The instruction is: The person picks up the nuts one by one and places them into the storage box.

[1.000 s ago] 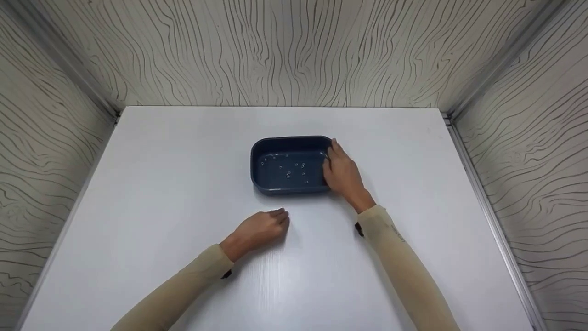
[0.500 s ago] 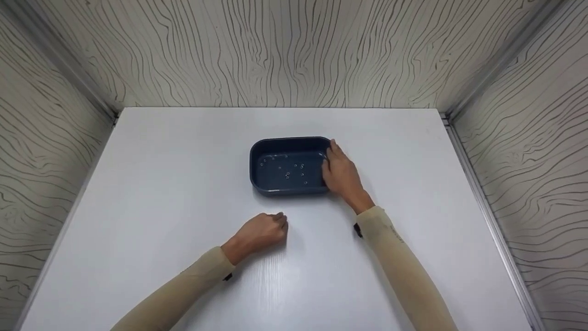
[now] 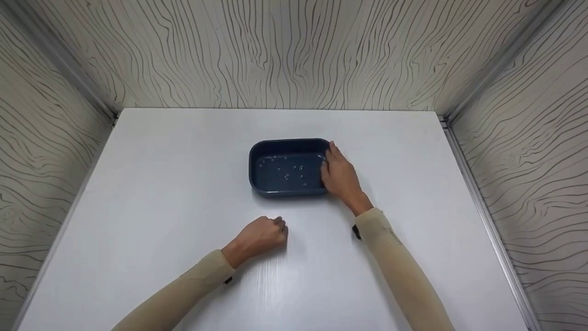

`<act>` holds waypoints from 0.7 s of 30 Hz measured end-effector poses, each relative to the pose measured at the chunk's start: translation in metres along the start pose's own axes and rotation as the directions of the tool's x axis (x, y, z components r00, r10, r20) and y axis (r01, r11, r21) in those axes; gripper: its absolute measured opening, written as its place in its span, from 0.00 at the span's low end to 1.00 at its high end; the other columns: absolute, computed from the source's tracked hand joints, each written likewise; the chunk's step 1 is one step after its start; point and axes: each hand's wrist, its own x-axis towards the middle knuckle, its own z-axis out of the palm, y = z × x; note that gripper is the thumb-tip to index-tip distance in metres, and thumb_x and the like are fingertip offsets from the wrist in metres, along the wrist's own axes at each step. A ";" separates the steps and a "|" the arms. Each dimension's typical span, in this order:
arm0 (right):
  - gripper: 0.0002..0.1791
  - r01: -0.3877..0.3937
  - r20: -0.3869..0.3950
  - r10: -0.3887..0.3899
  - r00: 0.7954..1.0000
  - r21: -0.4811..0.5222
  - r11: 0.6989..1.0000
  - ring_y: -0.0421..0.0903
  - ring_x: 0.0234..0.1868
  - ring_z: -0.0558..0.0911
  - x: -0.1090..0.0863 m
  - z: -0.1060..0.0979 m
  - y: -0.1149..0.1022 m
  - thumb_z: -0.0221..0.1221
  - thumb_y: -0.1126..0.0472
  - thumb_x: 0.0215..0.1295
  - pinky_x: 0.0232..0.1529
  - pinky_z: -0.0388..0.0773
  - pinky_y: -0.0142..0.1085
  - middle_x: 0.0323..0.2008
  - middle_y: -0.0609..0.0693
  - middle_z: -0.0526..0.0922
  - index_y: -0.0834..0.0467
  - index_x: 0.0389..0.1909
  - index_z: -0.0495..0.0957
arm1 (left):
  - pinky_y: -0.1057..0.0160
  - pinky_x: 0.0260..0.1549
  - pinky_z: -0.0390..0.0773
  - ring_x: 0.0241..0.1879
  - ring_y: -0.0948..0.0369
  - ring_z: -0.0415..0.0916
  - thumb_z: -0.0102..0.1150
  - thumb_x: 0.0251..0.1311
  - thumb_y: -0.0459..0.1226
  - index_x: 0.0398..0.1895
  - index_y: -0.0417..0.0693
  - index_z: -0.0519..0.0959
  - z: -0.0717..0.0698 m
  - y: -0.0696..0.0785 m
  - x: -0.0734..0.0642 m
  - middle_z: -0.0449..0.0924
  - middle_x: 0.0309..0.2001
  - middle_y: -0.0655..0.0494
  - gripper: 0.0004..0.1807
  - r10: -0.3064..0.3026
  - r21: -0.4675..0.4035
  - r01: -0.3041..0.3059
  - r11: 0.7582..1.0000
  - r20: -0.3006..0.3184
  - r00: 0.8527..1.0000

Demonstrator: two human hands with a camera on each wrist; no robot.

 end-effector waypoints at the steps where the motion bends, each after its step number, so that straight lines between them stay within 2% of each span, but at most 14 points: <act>1: 0.29 0.000 0.000 0.000 1.000 0.003 1.000 0.60 0.80 0.66 0.000 0.000 0.000 0.51 0.60 0.79 0.80 0.67 0.51 0.80 0.66 0.62 0.74 0.72 0.67 | 0.68 0.13 0.74 0.16 0.70 0.65 0.67 0.59 0.29 0.26 0.51 0.87 0.000 0.001 -0.001 0.82 0.23 0.61 0.08 0.000 0.004 0.000 1.000 -0.001 1.000; 5: 0.28 -0.003 0.003 0.003 1.000 0.014 1.000 0.61 0.80 0.66 -0.002 0.001 -0.001 0.51 0.60 0.79 0.80 0.66 0.51 0.80 0.66 0.62 0.74 0.72 0.68 | 0.69 0.15 0.78 0.20 0.70 0.74 0.67 0.60 0.30 0.30 0.49 0.88 0.002 0.005 -0.004 0.85 0.28 0.60 0.06 0.012 0.036 -0.012 0.999 -0.022 1.000; 9: 0.28 -0.002 0.005 0.002 1.000 0.017 1.000 0.61 0.80 0.65 -0.002 0.000 -0.002 0.51 0.60 0.79 0.80 0.66 0.51 0.80 0.66 0.61 0.74 0.72 0.67 | 0.70 0.20 0.81 0.33 0.65 0.86 0.67 0.61 0.30 0.38 0.47 0.89 0.006 0.007 -0.006 0.90 0.36 0.57 0.06 0.033 0.073 -0.029 0.997 -0.044 0.999; 12: 0.29 0.003 0.003 -0.003 1.000 0.017 1.000 0.61 0.80 0.65 -0.002 -0.001 -0.002 0.51 0.60 0.79 0.80 0.66 0.51 0.80 0.67 0.61 0.74 0.73 0.67 | 0.70 0.22 0.83 0.39 0.64 0.87 0.66 0.61 0.30 0.41 0.46 0.89 0.007 0.006 -0.007 0.90 0.39 0.57 0.07 0.041 0.088 -0.037 0.995 -0.043 0.998; 17: 0.29 0.002 0.012 -0.002 1.000 0.010 1.000 0.60 0.81 0.65 -0.001 -0.002 -0.001 0.50 0.60 0.80 0.80 0.66 0.51 0.81 0.66 0.60 0.74 0.73 0.67 | 0.71 0.22 0.83 0.37 0.65 0.86 0.68 0.60 0.30 0.42 0.46 0.89 0.007 0.003 -0.007 0.89 0.39 0.57 0.08 0.051 0.101 -0.047 0.994 -0.039 0.998; 21: 0.29 0.008 0.011 -0.008 1.000 0.002 1.000 0.61 0.80 0.66 -0.001 -0.003 -0.001 0.50 0.60 0.79 0.80 0.66 0.51 0.80 0.66 0.61 0.74 0.73 0.67 | 0.72 0.22 0.83 0.37 0.65 0.86 0.69 0.59 0.30 0.42 0.46 0.89 0.006 0.001 -0.008 0.89 0.38 0.57 0.09 0.051 0.114 -0.044 0.993 -0.060 0.997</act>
